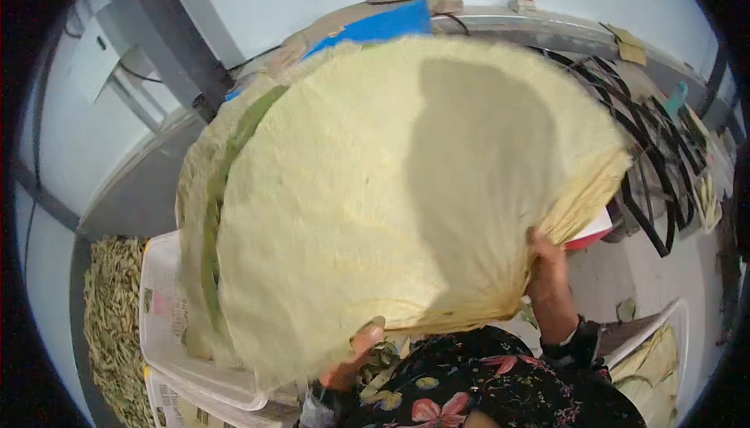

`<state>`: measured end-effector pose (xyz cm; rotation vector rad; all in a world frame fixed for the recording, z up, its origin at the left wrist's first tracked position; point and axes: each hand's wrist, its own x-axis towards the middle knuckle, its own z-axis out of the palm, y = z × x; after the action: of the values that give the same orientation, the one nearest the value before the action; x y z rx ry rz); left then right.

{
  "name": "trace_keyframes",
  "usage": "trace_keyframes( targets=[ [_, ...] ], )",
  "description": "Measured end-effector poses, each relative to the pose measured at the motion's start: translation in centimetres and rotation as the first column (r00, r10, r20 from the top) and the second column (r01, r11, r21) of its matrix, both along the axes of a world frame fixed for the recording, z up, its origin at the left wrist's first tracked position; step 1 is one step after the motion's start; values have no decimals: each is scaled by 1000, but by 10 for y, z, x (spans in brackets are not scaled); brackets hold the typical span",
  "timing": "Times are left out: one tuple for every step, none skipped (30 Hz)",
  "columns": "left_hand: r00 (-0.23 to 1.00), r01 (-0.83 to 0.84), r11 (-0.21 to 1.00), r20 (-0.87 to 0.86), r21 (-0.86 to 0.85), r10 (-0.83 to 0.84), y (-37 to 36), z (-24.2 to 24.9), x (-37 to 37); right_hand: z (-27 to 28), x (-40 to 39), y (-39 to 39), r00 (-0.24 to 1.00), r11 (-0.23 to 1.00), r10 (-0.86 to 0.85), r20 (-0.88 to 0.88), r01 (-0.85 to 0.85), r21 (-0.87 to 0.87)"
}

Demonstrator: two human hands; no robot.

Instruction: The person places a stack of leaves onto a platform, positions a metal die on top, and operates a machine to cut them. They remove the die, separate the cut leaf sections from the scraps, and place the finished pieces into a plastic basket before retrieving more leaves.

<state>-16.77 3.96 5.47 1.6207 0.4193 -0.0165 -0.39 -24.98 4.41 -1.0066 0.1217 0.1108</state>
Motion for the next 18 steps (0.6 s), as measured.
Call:
trace_keyframes(
  targets=[
    [979,-23,932,-198,-362,-53,24,-39,-3,9,7,0,994,996,-56,98,49,69],
    [982,-37,933,-186,-358,-32,19,-32,7,25,11,3,993,997,-36,111,28,74],
    [951,57,751,264,-658,160,11,-24,29,43,15,5,973,994,-99,208,87,66],
    [694,307,522,562,-796,449,9,-14,46,55,20,8,939,986,-163,303,151,65],
    [682,312,528,573,-790,454,16,-7,53,56,29,6,936,988,-155,315,140,70],
    [644,302,442,523,-844,558,26,0,56,51,41,-5,922,980,-198,331,181,84],
    [604,297,347,456,-890,653,36,4,55,45,54,-17,907,970,-241,345,222,96],
    [599,299,345,457,-890,658,52,-2,56,45,65,-22,901,966,-256,351,226,125],
    [587,-63,723,561,-688,584,71,-14,59,45,70,-24,900,967,-254,354,224,125],
    [624,-403,876,620,-265,475,76,-9,64,55,71,-21,867,960,-276,414,231,156],
    [627,-397,879,622,-263,469,79,-3,69,62,73,-20,828,952,-304,471,241,190],
    [690,-200,947,650,-250,317,73,33,80,64,80,-21,824,949,-314,472,250,194],
    [721,8,973,675,-231,155,65,63,90,63,89,-23,811,937,-336,479,236,257],
    [753,-110,952,602,-286,267,50,77,99,57,96,-27,798,922,-359,485,223,317],
    [756,-97,953,601,-287,258,57,59,108,43,106,-37,793,919,-369,485,234,316],
    [802,-68,970,566,-235,193,71,26,119,19,120,-55,827,936,-249,504,71,345],
    [843,-34,983,524,-179,124,77,6,121,-9,134,-72,842,922,-128,524,-93,375],
    [868,-170,971,441,-170,229,57,2,122,-50,146,-91,808,985,-71,585,149,-87]
  ],
)
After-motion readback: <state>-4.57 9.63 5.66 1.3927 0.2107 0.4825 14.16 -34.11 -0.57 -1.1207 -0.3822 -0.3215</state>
